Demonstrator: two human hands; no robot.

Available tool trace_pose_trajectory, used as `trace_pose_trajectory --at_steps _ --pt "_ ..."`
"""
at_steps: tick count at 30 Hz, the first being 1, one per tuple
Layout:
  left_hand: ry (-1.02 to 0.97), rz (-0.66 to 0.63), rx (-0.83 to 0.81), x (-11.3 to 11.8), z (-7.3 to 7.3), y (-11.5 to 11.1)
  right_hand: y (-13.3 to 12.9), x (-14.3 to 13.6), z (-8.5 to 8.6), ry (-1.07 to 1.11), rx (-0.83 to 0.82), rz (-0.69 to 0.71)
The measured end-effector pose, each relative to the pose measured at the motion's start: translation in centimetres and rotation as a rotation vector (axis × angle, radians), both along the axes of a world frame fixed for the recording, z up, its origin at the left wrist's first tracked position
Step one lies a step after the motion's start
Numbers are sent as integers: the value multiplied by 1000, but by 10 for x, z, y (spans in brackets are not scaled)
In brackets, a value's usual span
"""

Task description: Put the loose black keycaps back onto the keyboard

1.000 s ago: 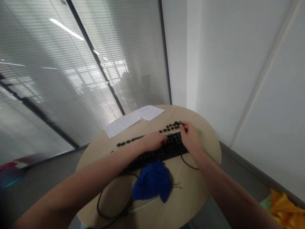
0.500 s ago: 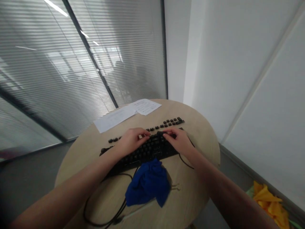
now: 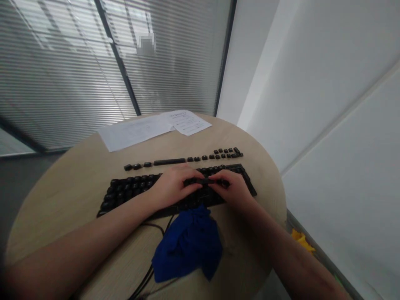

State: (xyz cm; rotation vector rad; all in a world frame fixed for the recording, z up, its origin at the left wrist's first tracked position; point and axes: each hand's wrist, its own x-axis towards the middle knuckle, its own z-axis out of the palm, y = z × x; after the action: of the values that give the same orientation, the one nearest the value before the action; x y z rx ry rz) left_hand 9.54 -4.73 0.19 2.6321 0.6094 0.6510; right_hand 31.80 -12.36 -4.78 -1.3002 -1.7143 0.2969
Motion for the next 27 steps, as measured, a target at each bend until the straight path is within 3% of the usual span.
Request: trace_pose_trajectory --at_steps 8,17,27 --pt "32 45 28 3 -9 4 2 2 3 -101 -11 70" --pt "71 -29 141 5 -12 -4 -1 8 -2 -208 -75 75" --pt "93 -12 155 4 -17 -3 0 9 -8 -385 17 74"
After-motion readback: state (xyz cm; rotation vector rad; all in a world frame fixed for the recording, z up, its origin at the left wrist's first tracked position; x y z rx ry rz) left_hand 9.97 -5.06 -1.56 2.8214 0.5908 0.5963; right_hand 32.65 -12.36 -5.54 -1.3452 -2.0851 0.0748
